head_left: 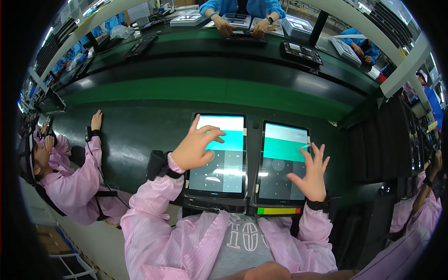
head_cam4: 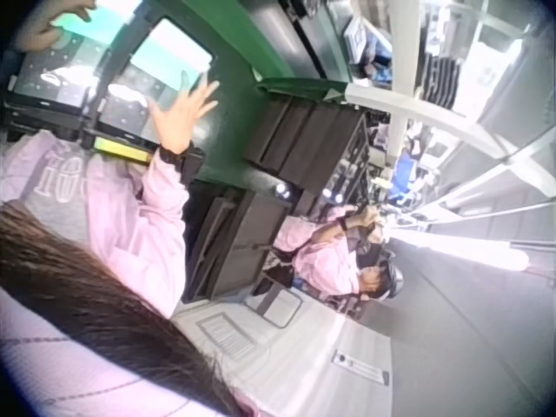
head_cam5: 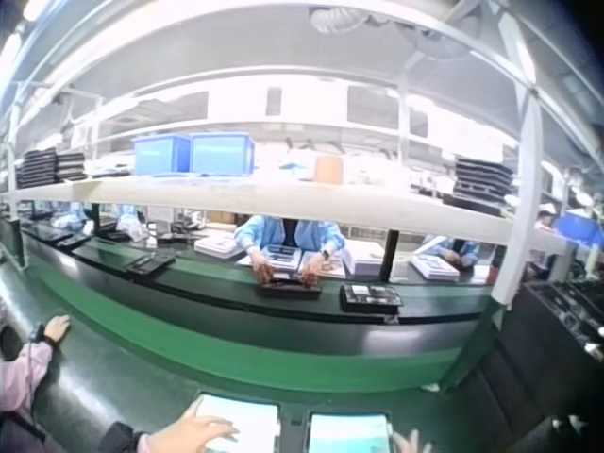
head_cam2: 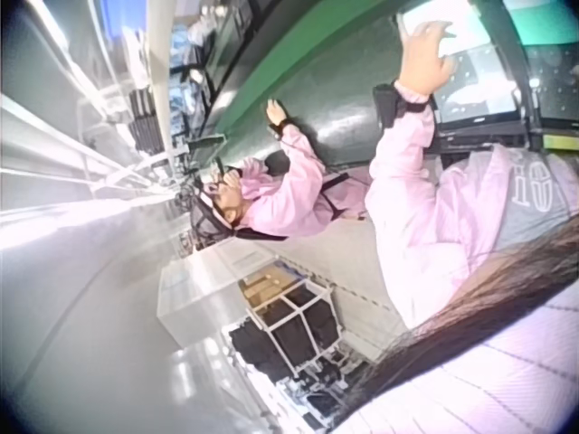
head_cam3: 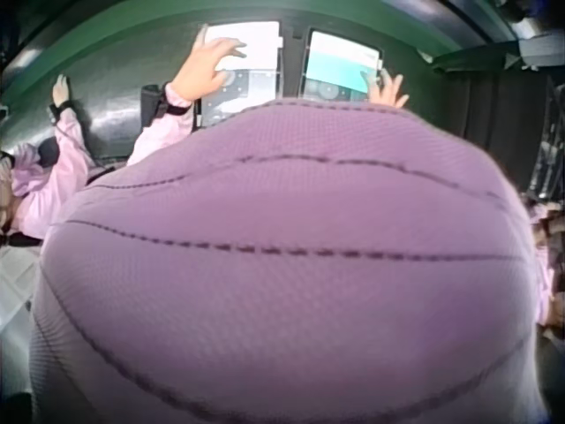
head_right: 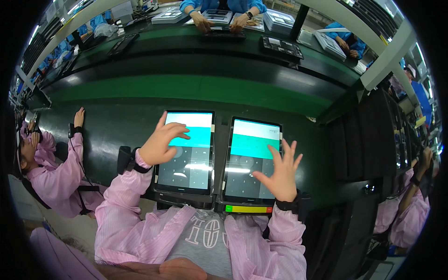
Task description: The person interacts with multiple tablet computers by hand on a factory assembly line.
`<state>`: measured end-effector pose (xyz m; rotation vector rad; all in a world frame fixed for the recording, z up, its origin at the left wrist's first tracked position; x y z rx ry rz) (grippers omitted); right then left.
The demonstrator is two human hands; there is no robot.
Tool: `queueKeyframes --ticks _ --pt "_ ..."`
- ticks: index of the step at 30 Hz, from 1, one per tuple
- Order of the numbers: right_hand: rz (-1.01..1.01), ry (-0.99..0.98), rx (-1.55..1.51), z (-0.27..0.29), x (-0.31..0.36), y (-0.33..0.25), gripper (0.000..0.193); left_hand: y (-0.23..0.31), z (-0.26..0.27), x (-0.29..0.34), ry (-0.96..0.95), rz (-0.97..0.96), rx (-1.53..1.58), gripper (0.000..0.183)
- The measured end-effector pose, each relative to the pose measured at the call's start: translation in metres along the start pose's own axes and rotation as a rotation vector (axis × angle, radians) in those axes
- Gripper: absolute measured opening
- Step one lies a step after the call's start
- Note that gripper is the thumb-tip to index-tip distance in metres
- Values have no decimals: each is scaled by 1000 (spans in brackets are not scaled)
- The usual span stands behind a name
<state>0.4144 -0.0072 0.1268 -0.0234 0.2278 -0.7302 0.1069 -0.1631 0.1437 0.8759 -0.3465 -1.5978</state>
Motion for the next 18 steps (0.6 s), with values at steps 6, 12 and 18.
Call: queueKeyframes --ticks 6,12,18 --pt "-129 22 39 -16 4 21 81 0 -19 -30 -128 1 -14 55" --pt "-132 -2 100 -22 0 16 81 -5 -27 -31 -208 -22 -142 54" --pt "26 24 85 -18 -4 8 81 -12 -21 -27 -184 18 -107 50"
Point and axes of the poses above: each hand's wrist, its own x-axis away from the middle knuckle, its own z-axis out of the back of the hand, y = z × x, the point moved 4 cm from there along -x, towards the middle knuckle, and after that the axes turned 14 degrees about x, right-handed, at the moved point
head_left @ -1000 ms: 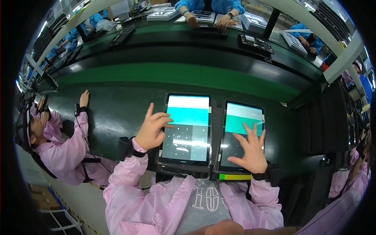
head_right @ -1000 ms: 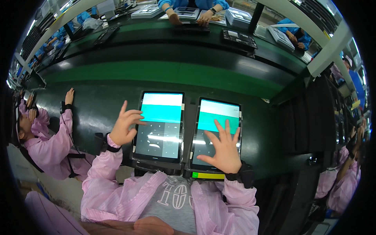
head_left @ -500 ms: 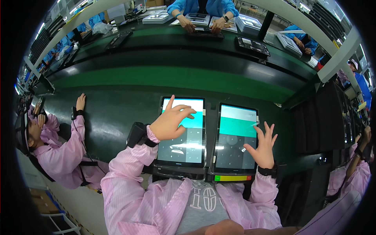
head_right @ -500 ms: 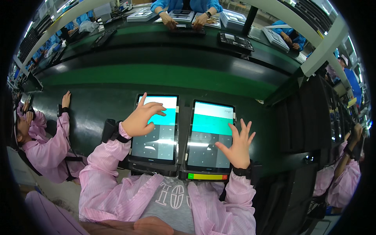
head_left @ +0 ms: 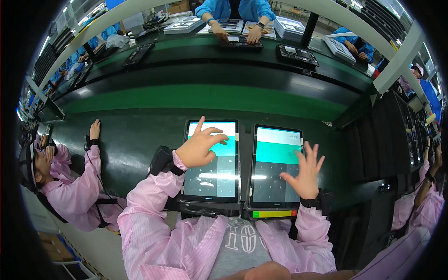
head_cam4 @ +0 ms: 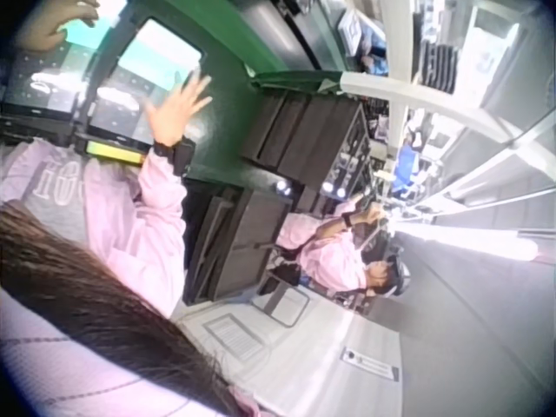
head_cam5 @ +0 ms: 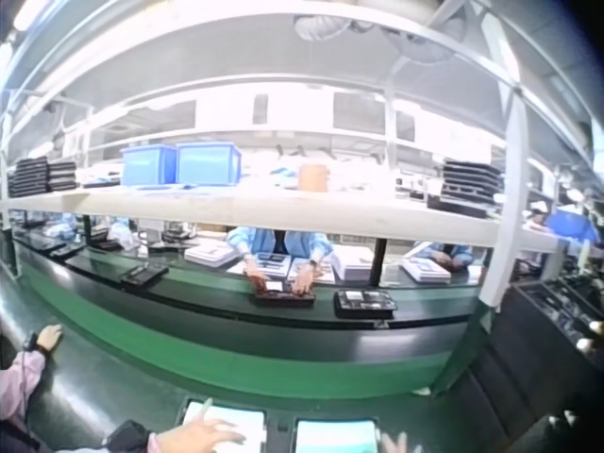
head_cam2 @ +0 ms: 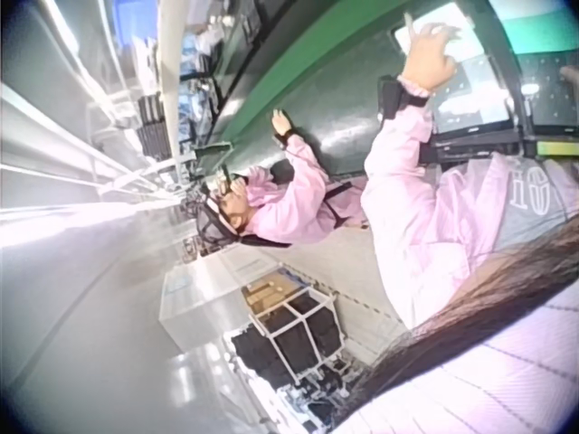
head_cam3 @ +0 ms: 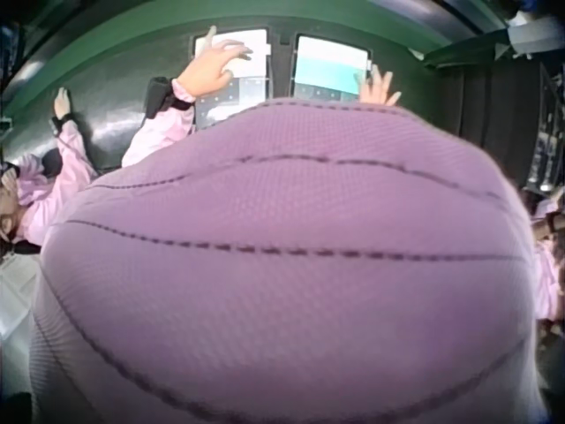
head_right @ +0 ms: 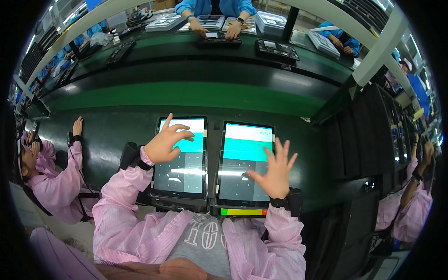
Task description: The person interacts with multiple tablet computers by hand on a factory assembly line.
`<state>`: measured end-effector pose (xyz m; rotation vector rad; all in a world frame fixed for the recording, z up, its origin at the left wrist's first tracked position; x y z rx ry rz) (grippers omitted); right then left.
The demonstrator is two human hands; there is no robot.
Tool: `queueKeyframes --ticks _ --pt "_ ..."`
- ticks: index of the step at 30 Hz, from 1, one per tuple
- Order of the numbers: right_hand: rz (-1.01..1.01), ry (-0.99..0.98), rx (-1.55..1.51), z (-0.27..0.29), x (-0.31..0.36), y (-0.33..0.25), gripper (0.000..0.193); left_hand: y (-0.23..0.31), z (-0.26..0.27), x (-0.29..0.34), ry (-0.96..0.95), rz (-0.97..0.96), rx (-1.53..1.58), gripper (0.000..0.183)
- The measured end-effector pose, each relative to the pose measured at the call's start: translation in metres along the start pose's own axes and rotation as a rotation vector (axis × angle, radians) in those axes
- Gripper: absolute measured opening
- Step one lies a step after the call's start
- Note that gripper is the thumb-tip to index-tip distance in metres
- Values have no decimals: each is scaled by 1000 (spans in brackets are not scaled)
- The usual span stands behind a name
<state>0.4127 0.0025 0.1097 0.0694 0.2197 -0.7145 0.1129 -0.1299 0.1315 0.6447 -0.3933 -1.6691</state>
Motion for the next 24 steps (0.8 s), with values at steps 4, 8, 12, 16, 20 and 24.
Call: queueKeyframes --ticks 4,8,12,16,20,24 --pt "-90 40 1 1 1 9 82 11 -4 -4 31 -100 -26 52" --pt "2 -83 -8 1 0 2 87 -1 1 4 47 -28 -12 54" --pt "-80 60 -100 3 2 14 92 -3 9 21 198 -9 99 55" --pt "-120 45 -152 -1 2 25 91 -25 16 46 396 75 182 55" --pt "-89 -19 -186 -1 -6 19 85 -52 8 67 639 159 262 58" --pt "40 -55 -139 4 -30 -1 82 -73 1 72 831 153 653 61"
Point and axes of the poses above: each hand's wrist, its own x-axis away from the middle knuckle, its own z-axis out of the back of the hand, y = z × x, the point moved 4 cm from there along -x, towards the middle knuckle, and after that the axes turned 14 degrees about x, right-handed, at the moved point
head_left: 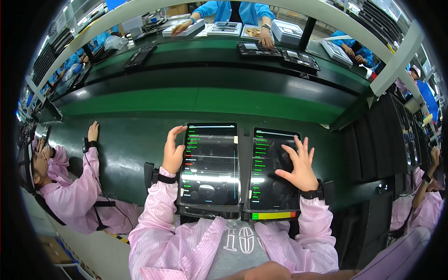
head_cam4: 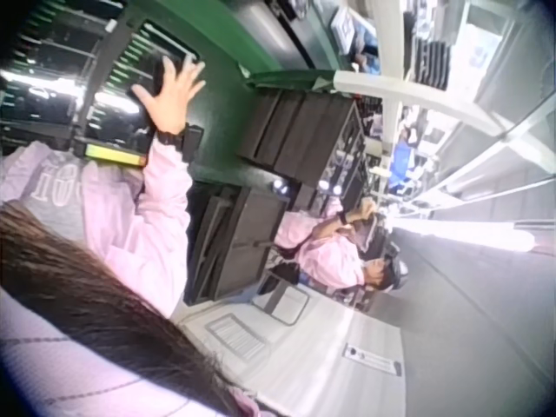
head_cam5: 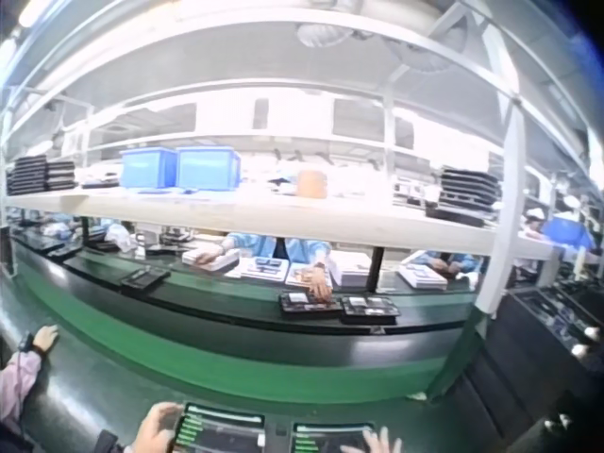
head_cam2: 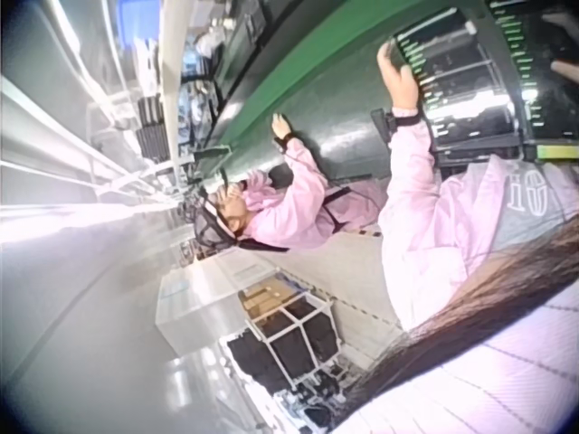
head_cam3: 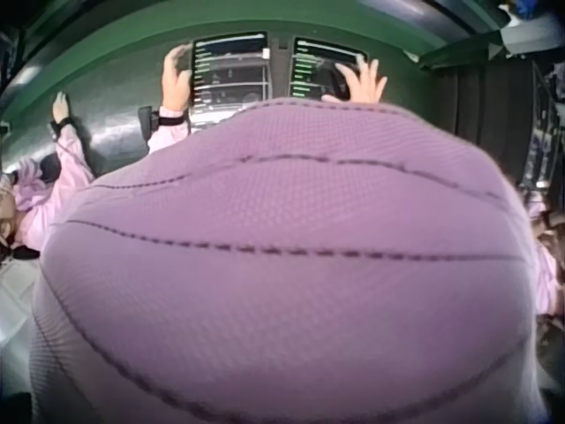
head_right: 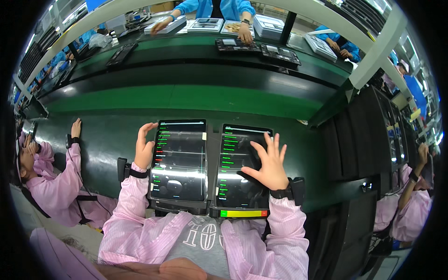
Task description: The person interacts with multiple tablet computers by hand on a factory assembly line.
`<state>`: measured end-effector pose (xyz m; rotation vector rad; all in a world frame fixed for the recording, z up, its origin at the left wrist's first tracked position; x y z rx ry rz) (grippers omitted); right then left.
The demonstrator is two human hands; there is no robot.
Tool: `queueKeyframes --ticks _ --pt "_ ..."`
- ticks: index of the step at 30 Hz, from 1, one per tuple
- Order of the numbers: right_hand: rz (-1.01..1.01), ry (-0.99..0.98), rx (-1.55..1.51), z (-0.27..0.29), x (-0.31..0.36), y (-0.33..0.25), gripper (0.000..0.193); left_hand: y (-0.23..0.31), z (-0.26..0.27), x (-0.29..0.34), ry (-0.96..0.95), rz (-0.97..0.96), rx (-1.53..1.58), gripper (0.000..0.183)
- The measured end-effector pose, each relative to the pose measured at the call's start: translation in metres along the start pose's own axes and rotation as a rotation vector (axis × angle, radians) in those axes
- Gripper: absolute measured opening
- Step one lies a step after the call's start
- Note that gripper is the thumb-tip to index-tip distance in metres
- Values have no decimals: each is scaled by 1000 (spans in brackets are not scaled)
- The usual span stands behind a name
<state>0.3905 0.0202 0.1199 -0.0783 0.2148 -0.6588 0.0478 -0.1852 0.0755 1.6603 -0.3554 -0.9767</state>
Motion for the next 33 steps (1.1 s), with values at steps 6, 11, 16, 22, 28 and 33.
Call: queueKeyframes --ticks 6,11,16,22,28,33 --pt "158 -24 77 -4 -34 -22 82 -8 4 4 -59 -79 -302 61" --pt "205 -59 -4 -2 -40 -14 61 -4 5 10 -98 -95 -287 48" --pt "247 -135 -187 0 -45 -12 36 -3 15 6 -116 -3 97 42" --pt "147 -20 40 -10 -50 -14 76 -12 14 -7 -75 -87 -312 54" --pt "143 -78 105 -16 -55 -17 80 -7 9 -8 -84 -51 -366 55" --pt "132 -77 78 -12 -50 -15 86 0 11 -1 -70 -15 -289 57"
Point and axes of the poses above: each hand's wrist, its own x-axis away from the middle knuckle, its own z-axis out of the back of the hand, y = z × x, the point moved 4 cm from there along -x, towards the middle knuckle, and after that the axes turned 14 degrees about x, right-handed, at the moved point
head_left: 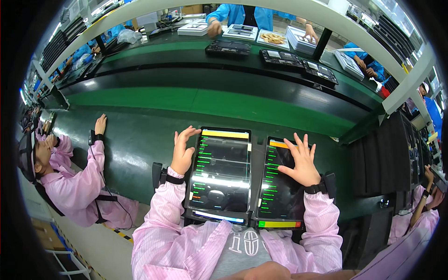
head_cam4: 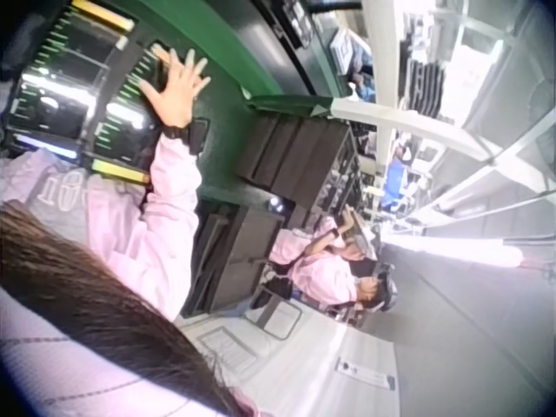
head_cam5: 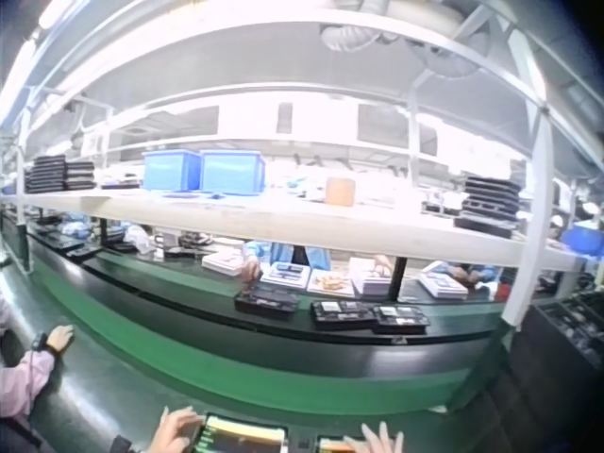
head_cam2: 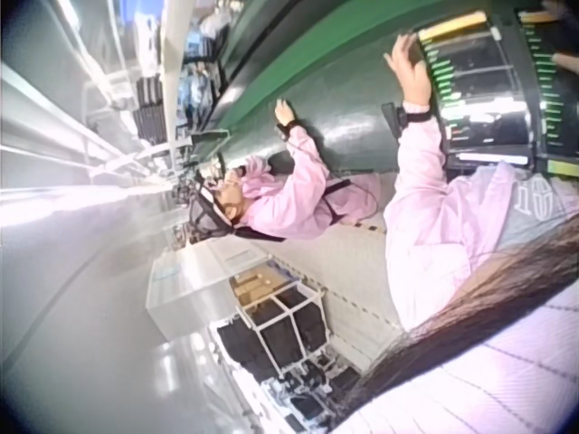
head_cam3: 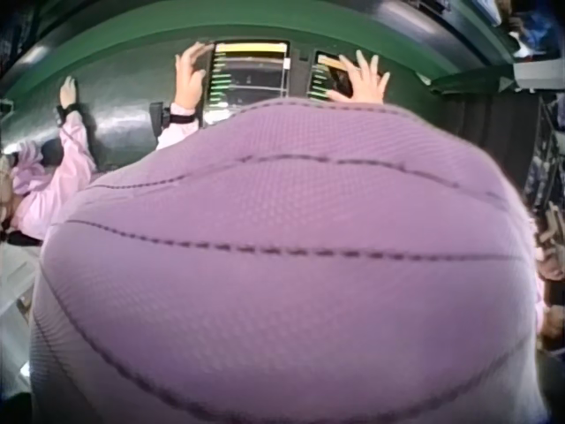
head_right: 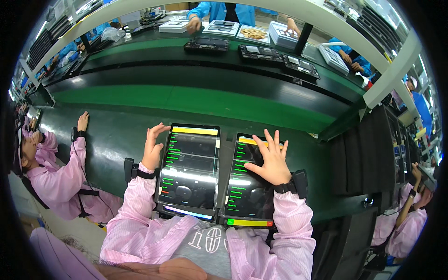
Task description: The person interacts with multiple tablet computers by hand on a factory assembly line.
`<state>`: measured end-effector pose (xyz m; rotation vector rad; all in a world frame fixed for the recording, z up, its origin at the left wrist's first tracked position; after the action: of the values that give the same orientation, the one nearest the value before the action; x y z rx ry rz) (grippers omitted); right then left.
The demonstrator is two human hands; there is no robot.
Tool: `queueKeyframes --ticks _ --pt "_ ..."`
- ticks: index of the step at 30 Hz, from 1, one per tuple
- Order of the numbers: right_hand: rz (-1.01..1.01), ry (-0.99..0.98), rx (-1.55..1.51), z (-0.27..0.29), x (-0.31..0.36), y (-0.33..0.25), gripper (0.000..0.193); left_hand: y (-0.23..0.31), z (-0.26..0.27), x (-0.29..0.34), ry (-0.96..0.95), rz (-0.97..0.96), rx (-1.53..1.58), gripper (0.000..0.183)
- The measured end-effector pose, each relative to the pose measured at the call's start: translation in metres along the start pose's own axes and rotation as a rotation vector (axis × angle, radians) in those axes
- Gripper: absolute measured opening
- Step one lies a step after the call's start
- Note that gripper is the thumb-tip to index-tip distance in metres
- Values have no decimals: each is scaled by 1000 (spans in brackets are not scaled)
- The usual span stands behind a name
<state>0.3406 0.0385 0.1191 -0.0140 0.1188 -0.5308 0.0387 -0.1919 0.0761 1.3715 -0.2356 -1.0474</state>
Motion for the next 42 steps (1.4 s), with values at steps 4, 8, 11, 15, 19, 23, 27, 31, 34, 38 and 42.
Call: queueKeyframes --ticks 4,8,11,15,19,23,27,31,34,38,42 --pt "29 -30 -46 7 17 -8 99 4 10 22 -44 2 173 65" --pt "112 -130 -72 13 39 -31 113 12 12 57 -194 75 223 81" --pt "149 -181 -78 11 47 -48 118 17 8 82 -308 246 426 93" --pt "166 -196 -83 10 49 -60 119 23 6 99 -378 320 507 99" --pt "191 -215 -16 6 49 -66 120 25 8 104 -402 327 556 101" --pt "170 -190 -30 6 47 -55 119 30 7 101 -474 292 392 101" --pt "102 -115 -25 10 36 -39 112 22 7 91 -383 239 521 99" --pt "43 -105 -1 9 19 -26 103 14 2 59 -278 107 401 92" --pt "23 -114 -2 7 9 -27 99 6 -2 38 -210 69 316 86" --pt "21 -51 27 0 5 -21 96 5 -6 20 -205 -2 263 83" --pt "9 -68 42 -2 6 -20 97 0 -7 17 -238 19 181 83"
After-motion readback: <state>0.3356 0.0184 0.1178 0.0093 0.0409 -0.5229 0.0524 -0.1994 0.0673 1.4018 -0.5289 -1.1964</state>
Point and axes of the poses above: each hand's wrist, its own x-axis away from the middle knuckle, its own z-axis out of the back of the hand, y = z × x, the point moved 4 cm from there along -x, towards the middle knuckle, and after that the axes turned 14 degrees about x, right-handed, at the moved point
